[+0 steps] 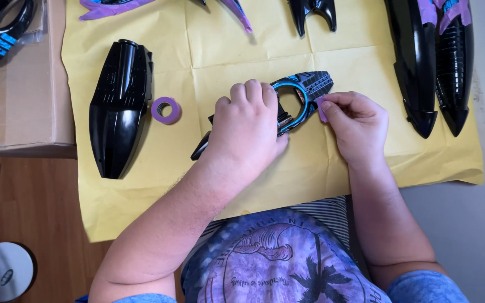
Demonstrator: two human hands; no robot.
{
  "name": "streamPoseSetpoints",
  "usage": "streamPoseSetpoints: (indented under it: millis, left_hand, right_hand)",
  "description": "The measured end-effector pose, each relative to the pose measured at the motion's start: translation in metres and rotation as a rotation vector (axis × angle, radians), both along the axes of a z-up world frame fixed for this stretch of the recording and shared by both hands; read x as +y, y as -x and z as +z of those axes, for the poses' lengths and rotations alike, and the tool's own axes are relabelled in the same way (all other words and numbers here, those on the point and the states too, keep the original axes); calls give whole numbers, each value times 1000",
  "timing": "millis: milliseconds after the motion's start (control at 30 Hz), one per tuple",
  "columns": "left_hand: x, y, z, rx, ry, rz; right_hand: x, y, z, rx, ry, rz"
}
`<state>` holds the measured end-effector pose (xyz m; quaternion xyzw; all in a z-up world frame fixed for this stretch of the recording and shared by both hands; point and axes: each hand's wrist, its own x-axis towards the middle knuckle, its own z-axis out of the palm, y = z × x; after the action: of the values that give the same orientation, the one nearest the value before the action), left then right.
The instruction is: Applying small pieces of purple adhesive tape to a black and blue plastic prop part.
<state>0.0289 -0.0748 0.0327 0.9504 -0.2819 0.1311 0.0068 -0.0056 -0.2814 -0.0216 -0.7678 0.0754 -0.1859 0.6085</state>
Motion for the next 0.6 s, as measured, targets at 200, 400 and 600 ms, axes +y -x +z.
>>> streamPoseSetpoints:
  millis: [200,400,600]
  left_hand:
    - [-2,2,1,-28,-15,15]
    - [-2,1,-1,-41,-8,23]
    - [-4,0,0,-25,-10,19]
  right_hand:
    - [-1,-1,-1,17,62,-6]
    - [3,-3,3,56,91,-26]
    - [4,-3,1,45,114,-44]
